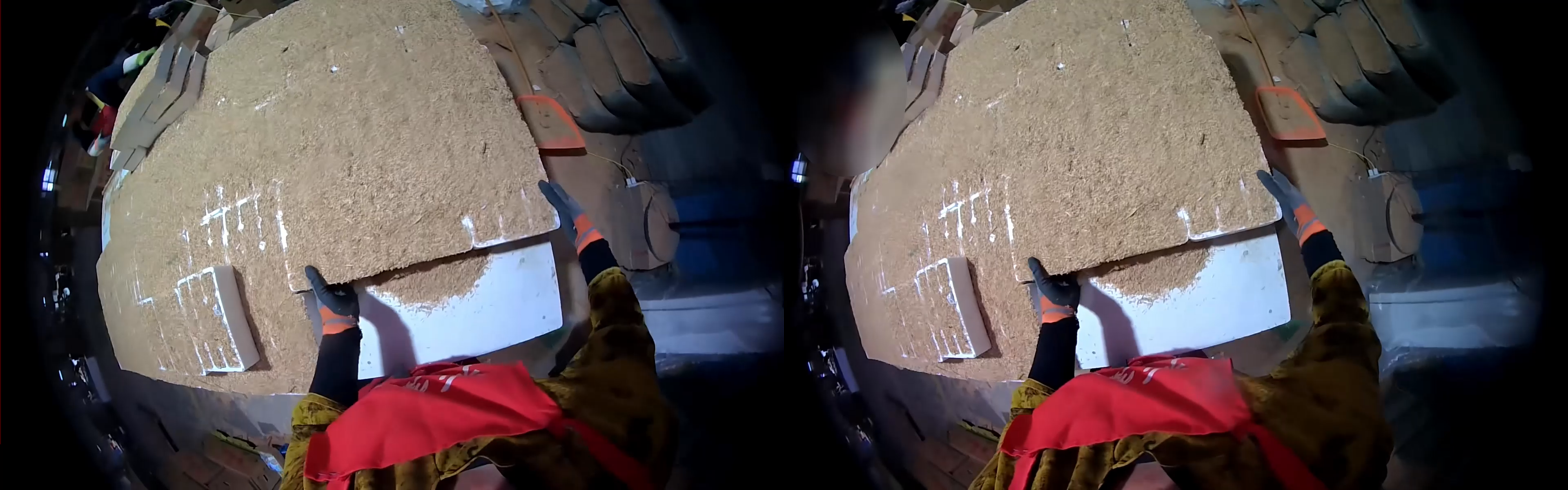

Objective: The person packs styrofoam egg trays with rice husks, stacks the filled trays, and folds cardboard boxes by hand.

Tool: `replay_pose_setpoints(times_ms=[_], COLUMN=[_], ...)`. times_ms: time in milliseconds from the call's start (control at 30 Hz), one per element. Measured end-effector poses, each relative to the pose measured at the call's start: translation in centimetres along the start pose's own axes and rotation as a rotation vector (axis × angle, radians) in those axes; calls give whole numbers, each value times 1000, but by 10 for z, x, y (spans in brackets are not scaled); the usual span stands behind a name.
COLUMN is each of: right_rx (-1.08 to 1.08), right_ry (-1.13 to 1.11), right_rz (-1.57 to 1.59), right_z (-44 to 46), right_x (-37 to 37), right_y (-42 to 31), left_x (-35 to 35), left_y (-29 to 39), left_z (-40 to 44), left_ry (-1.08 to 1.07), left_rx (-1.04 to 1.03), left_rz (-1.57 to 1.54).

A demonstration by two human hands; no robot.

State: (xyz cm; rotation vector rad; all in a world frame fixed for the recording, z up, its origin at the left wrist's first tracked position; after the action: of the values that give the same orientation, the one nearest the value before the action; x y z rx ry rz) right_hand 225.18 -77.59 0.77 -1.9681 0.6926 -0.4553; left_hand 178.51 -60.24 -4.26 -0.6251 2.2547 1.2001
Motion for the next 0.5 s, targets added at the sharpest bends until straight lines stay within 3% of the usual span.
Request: replay_pose_setpoints(times_ms=[33,133,167,267,300,400,433,467,500], right_rx=[-61,-149,-148,73,-13,-100,8,124,-184], right_ry=[31,-51,-129,-206,-95,-147,-101,-74,-139], right_rz=[-112,-67,68,-80,37,240,92,-49,393], right_z=[-11,-5,4,2,5,-11,-25,-39,-47], right_x=[-6,-19,-14,-14,-12,2,7,9,7], right_y=[-16,-29,-13,-9,-3,23,18,13,35], left_x=[-1,-4,-24,-22,-22,-28,-54,-34,-14], left_y=[-2,-11,-8,-11,-9,9,26,34,41], left_z=[1,-6,-11,-14,-16,-32,-52,-61,-73], left_ry=[-43,104,0,11,10,48,-8,-79,-44], left_rx=[28,67,30,113,130,51,89,-155,-423], left_rz=[77,82,-4,-84,-103,-11,-64,366,780])
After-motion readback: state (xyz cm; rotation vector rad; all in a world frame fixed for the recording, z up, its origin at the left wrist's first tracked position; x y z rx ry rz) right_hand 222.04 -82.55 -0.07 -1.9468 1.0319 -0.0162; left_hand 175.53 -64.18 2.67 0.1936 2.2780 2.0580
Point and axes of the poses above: each hand's wrist, its own z-axis towards the middle knuckle, its own x-axis out of the back of the hand, y = z × x, the point moved 5 cm from there along z, towards the middle knuckle, and after that the axes turned 4 degrees about z, right-handed, at the moved point
